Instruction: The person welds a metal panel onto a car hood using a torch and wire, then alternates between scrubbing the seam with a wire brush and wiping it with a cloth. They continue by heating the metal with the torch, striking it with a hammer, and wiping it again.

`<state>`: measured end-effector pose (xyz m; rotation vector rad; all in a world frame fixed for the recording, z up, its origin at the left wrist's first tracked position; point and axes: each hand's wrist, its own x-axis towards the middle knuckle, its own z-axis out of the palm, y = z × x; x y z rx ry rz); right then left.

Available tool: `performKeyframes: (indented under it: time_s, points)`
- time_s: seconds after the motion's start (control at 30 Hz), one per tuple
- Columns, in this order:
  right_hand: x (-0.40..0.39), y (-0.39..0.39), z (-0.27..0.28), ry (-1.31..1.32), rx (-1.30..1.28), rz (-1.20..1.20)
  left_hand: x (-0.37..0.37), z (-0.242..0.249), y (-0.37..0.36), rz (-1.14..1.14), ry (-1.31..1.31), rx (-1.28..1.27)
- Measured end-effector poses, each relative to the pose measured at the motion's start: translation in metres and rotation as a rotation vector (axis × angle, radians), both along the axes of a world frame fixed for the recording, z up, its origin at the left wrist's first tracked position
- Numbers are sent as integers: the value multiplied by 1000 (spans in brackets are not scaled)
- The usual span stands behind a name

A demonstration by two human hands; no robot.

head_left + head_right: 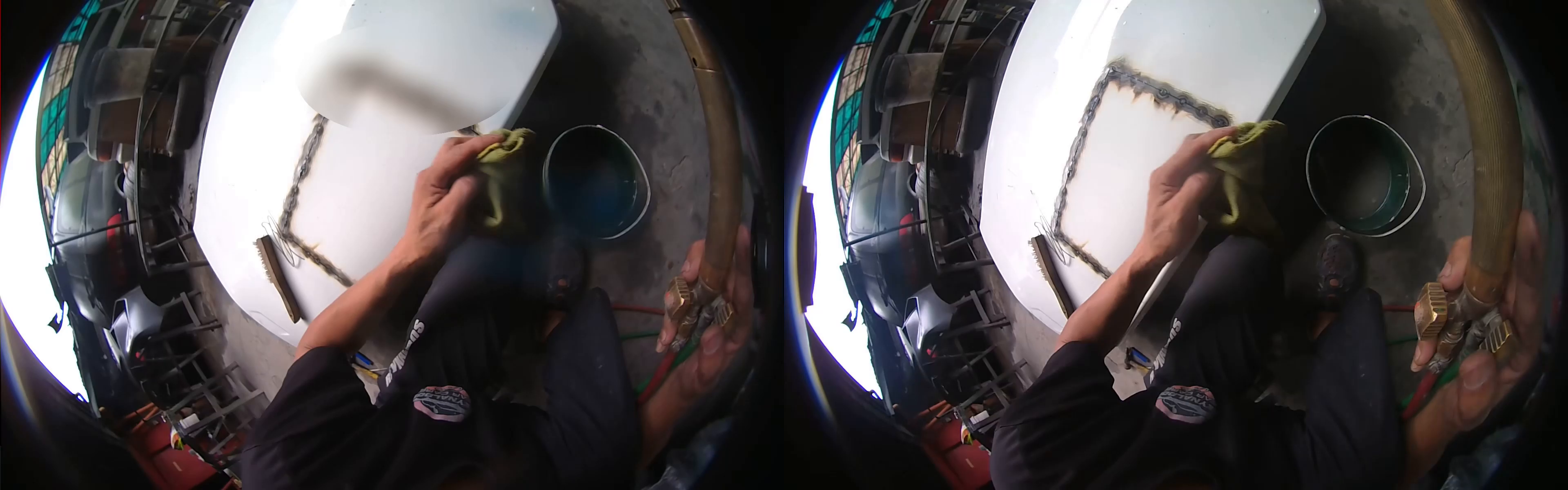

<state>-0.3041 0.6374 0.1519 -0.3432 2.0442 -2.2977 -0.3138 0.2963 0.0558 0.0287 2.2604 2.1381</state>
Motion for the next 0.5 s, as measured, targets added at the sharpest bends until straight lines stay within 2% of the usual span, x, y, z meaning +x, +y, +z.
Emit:
performKeyframes:
  time_s: [0.1,0.17,0.2,0.27,0.3,0.37,0.43,0.5]
  points:
    - [1,-4,6,-46,1,-20,-2,-15,-32,125,72,-136]
    - [1,0,4,-48,2,-8,-6,-24,-47,175,26,-304]
    - [1,1,2,-49,-4,8,-11,-30,-52,174,27,-302]
    - [2,-4,1,-44,-9,1,-19,-40,-61,102,-10,-667]
    - [2,-6,0,-40,-15,-8,-21,-42,-61,103,-11,-667]
    - [2,-6,-3,-37,-14,4,-23,-48,-56,94,143,-1098]
    - [1,-7,-4,-34,-12,16,-20,-52,-52,28,210,-1156]
    - [1,-7,-4,-15,25,5,-12,-61,-50,-169,358,-1178]
